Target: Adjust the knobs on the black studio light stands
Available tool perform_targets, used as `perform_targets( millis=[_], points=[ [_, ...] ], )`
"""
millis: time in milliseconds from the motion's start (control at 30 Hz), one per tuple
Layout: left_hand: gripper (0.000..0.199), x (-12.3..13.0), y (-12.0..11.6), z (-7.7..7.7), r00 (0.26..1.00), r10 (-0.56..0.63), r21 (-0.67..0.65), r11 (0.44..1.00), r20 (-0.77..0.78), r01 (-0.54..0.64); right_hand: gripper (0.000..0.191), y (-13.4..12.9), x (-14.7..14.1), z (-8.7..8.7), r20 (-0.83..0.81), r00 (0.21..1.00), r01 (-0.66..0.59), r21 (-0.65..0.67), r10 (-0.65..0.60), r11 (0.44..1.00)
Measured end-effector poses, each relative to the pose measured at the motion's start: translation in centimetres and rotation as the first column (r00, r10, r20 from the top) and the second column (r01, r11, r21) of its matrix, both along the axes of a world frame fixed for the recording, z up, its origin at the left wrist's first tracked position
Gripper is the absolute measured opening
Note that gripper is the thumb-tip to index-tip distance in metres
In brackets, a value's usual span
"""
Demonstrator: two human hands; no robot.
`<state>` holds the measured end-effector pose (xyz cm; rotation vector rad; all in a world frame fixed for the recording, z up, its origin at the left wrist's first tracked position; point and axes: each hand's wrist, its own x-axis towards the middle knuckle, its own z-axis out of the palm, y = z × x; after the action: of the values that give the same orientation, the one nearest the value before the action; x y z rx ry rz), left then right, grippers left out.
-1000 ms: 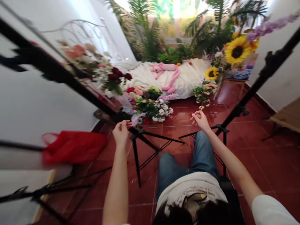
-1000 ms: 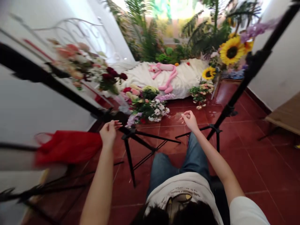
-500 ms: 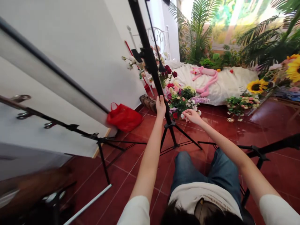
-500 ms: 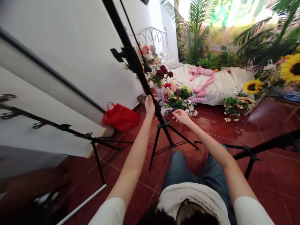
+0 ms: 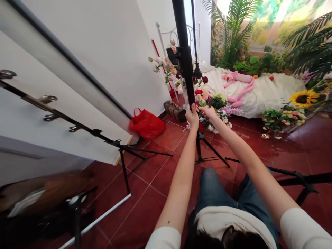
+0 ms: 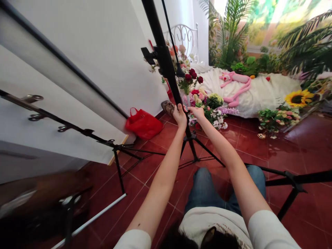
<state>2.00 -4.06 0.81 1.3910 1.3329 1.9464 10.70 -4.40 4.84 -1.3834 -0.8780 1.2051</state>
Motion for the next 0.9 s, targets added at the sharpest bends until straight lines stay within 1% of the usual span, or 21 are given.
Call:
perform_targets(
  millis=[100,167,233,333,400,467,533,567,600,633,667,733,800,833,867,900],
  points=[
    [0.061,0.1,0.2,-0.1,1.000,0.012,0.019,1.000,0.012,-0.012,0.007,0.4,0.2,-1.0,-0.146,0.989,-0.036,0.006,0.036,0.999],
    [0.060,0.1,0.3,-0.2,1.000,0.025,0.021,0.999,0.015,-0.026,0.015,0.4,0.3,-2.0,-0.267,0.959,-0.087,0.045,0.096,0.995],
    [0.060,0.1,0.4,-0.3,0.999,0.035,0.019,0.999,0.015,-0.036,0.026,0.2,0.5,-3.0,-0.360,0.915,-0.147,0.121,0.181,0.982],
    [0.059,0.1,0.4,-0.2,0.999,0.032,0.022,0.999,0.009,-0.032,0.038,-0.2,1.1,-4.0,-0.386,0.878,-0.221,0.198,0.283,0.955],
    [0.058,0.1,0.4,-0.2,0.999,0.036,0.024,0.999,0.005,-0.036,0.042,-0.1,1.9,-3.8,-0.323,0.879,-0.294,0.211,0.350,0.932],
    [0.057,0.2,0.3,-0.2,0.999,0.051,0.026,0.998,0.001,-0.051,0.045,0.3,2.7,-3.1,-0.180,0.888,-0.382,0.219,0.422,0.898],
    [0.056,0.2,0.2,-0.2,0.998,0.060,0.026,0.998,-0.003,-0.060,0.049,0.8,3.4,-1.9,0.064,0.885,-0.463,0.211,0.461,0.861],
    [0.055,0.2,0.2,-0.2,0.998,0.061,0.025,0.998,-0.005,-0.061,0.051,1.1,3.7,-1.2,0.217,0.864,-0.494,0.198,0.454,0.847],
    [0.055,0.3,0.2,-0.1,0.998,0.063,0.022,0.998,-0.006,-0.063,0.053,1.3,3.8,-0.5,0.378,0.821,-0.519,0.183,0.428,0.835],
    [0.055,0.3,0.2,-0.1,0.998,0.066,0.017,0.998,-0.007,-0.066,0.054,1.4,3.8,0.2,0.534,0.752,-0.542,0.168,0.387,0.823],
    [0.055,0.3,0.2,-0.1,0.997,0.072,0.013,0.997,-0.007,-0.072,0.055,1.4,3.7,0.9,0.674,0.656,-0.570,0.148,0.339,0.808],
    [0.054,0.4,0.2,0.0,0.997,0.083,0.005,0.997,-0.007,-0.083,0.054,1.0,3.5,2.2,0.876,0.420,-0.621,0.089,0.235,0.779],
    [0.054,0.4,0.2,0.0,0.996,0.084,0.001,0.996,-0.008,-0.084,0.051,0.4,3.0,3.4,0.971,0.189,-0.638,0.006,0.149,0.770],
    [0.054,0.4,0.3,0.0,0.997,0.080,0.001,0.997,-0.008,-0.080,0.049,-0.1,2.8,3.9,0.988,0.094,-0.628,-0.034,0.119,0.777],
    [0.054,0.4,0.3,0.0,0.997,0.076,0.002,0.997,-0.008,-0.076,0.048,-0.4,2.5,4.3,0.995,0.021,-0.612,-0.063,0.097,0.788],
    [0.054,0.4,0.3,0.0,0.997,0.072,0.003,0.997,-0.007,-0.072,0.047,-0.8,2.3,4.7,0.996,-0.031,-0.597,-0.084,0.081,0.798]
  ],
)
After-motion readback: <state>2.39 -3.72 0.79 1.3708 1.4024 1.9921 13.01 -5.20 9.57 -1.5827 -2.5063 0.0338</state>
